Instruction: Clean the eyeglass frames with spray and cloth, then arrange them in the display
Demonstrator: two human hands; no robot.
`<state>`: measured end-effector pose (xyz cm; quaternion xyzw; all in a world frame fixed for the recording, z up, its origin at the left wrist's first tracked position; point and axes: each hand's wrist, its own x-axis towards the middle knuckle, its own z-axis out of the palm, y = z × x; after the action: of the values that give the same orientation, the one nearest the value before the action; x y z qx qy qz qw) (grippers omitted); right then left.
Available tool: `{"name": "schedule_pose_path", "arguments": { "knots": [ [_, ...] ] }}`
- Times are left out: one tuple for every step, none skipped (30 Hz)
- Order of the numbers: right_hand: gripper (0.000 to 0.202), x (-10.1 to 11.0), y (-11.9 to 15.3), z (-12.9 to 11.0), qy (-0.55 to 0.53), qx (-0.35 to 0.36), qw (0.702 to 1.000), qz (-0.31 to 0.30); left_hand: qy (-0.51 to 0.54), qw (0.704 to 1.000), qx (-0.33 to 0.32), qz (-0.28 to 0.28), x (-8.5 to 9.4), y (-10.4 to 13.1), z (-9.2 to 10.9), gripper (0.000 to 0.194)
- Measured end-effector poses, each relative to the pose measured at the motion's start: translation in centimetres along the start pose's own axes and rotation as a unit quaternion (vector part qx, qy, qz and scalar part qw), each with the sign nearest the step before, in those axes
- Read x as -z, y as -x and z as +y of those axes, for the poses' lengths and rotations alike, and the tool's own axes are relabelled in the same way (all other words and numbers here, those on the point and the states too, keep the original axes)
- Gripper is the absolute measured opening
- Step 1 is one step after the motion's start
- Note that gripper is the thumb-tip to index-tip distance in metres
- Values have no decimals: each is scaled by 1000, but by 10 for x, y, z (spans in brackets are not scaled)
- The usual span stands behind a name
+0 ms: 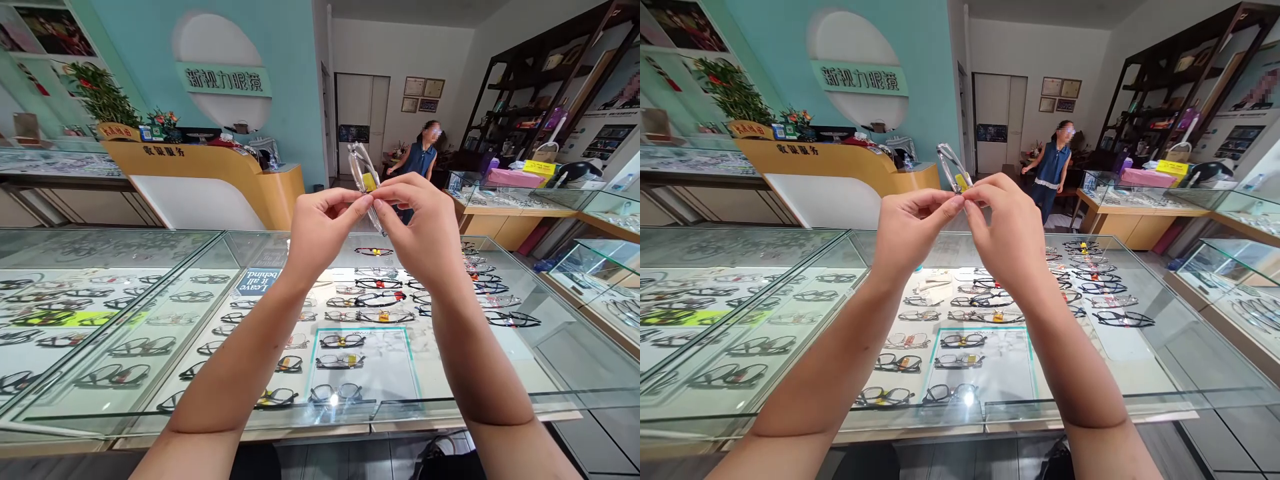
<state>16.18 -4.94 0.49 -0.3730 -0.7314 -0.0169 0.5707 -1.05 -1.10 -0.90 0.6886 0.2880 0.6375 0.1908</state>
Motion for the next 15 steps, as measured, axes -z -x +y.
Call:
{"name": "schedule_pose_path", "arguments": {
  "knots": [
    [17, 0, 0, 0, -1, -6, 1000, -9, 1, 1000, 2, 1, 0, -1, -4, 50],
    [17, 0, 0, 0, -2, -11, 1000, -19, 1, 1000, 2, 1, -1, -3, -8, 50],
    [17, 1, 0, 0, -4, -16, 999, -27, 1, 1000, 2, 0, -1, -4, -12, 50],
    [16, 1, -1, 0, -4, -20, 999, -35, 0, 1000, 1, -2, -2, -5, -15, 50],
    [16, 1, -1, 1, -2, -25, 999, -43, -1, 1000, 2, -4, -2, -6, -18, 50],
    [16, 2, -1, 2, 2, -30, 998, -48, -2, 1000, 2, -7, -3, -6, -22, 50],
    [15, 3, -2, 3, 8, -37, 998, -50, -5, 1000, 4, -8, -4, -7, -25, 50],
    [14, 4, -2, 4, 13, -42, 998, -47, -10, 1000, 7, -10, -6, -7, -28, 48],
    [12, 6, -3, 5, 16, -46, 998, -40, -18, 1000, 10, -10, -7, -7, -31, 46],
    [10, 8, -4, 7, 17, -48, 998, -28, -30, 999, 13, -10, -9, -7, -35, 42],
    [6, 9, -4, 7, 17, -49, 999, -16, -45, 999, 14, -11, -12, -7, -40, 38],
    [2, 11, -5, 8, 18, -49, 999, -5, -61, 998, 14, -15, -15, -7, -45, 33],
    [4, 13, -5, 8, 21, -49, 999, 3, -80, 997, 12, -22, -18, -7, -51, 29],
    [8, 15, -5, 7, 28, -49, 998, 7, -101, 994, 9, -32, -23, -7, -58, 24],
    [13, 17, -6, 6, 38, -47, 998, 5, -126, 991, 5, -46, -28, -7, -67, 21]
  ]
}}
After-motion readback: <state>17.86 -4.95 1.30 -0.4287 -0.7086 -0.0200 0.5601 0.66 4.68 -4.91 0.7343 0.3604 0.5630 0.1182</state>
